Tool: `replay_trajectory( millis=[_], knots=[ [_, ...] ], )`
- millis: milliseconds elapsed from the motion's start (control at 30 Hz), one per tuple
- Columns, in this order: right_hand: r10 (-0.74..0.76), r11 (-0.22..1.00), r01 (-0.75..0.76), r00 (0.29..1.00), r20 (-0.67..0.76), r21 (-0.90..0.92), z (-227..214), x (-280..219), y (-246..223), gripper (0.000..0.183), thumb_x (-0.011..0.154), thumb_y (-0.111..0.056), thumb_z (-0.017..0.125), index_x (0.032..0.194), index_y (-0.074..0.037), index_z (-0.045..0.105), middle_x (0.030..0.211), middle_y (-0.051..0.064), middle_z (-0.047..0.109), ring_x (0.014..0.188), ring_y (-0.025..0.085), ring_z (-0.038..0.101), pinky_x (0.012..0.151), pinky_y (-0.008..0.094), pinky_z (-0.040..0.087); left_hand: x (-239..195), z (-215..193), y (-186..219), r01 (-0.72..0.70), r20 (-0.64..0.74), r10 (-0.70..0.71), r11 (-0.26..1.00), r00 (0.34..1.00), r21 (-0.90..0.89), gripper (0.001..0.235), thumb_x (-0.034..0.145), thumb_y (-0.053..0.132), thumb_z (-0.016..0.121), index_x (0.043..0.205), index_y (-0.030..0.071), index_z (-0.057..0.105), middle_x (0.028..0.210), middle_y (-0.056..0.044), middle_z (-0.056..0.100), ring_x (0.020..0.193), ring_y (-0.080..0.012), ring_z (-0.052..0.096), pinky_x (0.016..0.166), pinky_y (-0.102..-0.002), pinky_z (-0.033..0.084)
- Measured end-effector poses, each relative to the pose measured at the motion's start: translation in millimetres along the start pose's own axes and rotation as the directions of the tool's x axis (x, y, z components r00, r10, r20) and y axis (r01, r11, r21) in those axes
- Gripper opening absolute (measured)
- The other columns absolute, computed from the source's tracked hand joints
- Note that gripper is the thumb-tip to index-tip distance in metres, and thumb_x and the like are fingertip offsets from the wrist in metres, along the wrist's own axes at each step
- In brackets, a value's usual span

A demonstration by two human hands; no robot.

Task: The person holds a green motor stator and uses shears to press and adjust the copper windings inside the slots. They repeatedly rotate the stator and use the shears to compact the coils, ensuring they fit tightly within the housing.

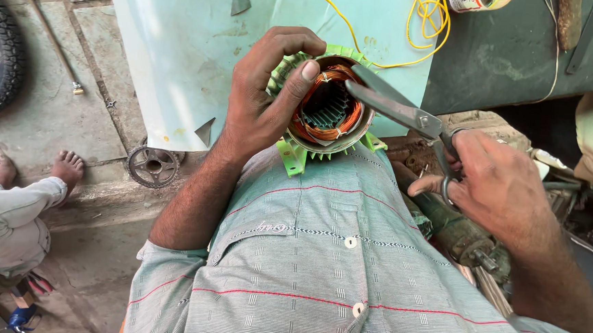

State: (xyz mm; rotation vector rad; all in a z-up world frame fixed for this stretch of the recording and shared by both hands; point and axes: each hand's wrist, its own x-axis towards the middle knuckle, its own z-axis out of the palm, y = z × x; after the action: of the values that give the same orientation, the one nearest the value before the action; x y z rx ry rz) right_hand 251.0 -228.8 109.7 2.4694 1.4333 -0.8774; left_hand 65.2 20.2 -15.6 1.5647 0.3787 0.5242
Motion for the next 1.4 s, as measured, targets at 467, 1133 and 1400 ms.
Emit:
replay_trajectory(
  millis=[467, 1133, 1400],
  knots=[
    [0.059, 0.979, -0.038, 0.993, 0.101, -0.202, -22.5, 3.8, -24.7, 0.065, 0.076, -0.059, 0.075, 0.099, -0.002, 0.058, 0.077, 0.016, 0.061, 0.068, 0.036, 0.066, 0.057, 0.048, 0.054, -0.7, -7.9, 1.0, 0.008, 0.008, -0.008, 1.000, 1.000, 0.015, 0.017, 0.109, 0.012, 0.063, 0.122, 0.002, 0.063, 0.122, -0.014, 0.067, 0.113, -0.0265, 0.068, 0.101, -0.036, 0.054],
    [-0.019, 1.000, 0.016, 0.981, 0.191, 0.015, -25.4, 12.2, -20.9, 0.061, 0.075, -0.057, 0.077, 0.084, -0.001, 0.055, 0.080, 0.019, 0.064, 0.079, 0.042, 0.065, 0.066, 0.052, 0.051, -2.3, -13.2, -8.6, -0.032, 0.031, 0.033, 0.999, 0.999, -0.027, 0.018, 0.109, 0.014, 0.061, 0.124, 0.003, 0.064, 0.125, -0.013, 0.067, 0.119, -0.0273, 0.067, 0.106, -0.039, 0.054],
    [0.140, 0.984, -0.113, 0.968, 0.208, -0.138, -37.8, 6.3, -35.1, 0.065, 0.074, -0.060, 0.081, 0.089, -0.003, 0.054, 0.073, 0.016, 0.061, 0.076, 0.039, 0.066, 0.063, 0.051, 0.053, 3.4, -13.7, -7.7, -0.022, 0.061, 0.024, 0.999, 0.998, -0.034, 0.019, 0.112, 0.016, 0.060, 0.126, 0.004, 0.063, 0.128, -0.011, 0.067, 0.122, -0.0244, 0.066, 0.109, -0.040, 0.054]
  ],
)
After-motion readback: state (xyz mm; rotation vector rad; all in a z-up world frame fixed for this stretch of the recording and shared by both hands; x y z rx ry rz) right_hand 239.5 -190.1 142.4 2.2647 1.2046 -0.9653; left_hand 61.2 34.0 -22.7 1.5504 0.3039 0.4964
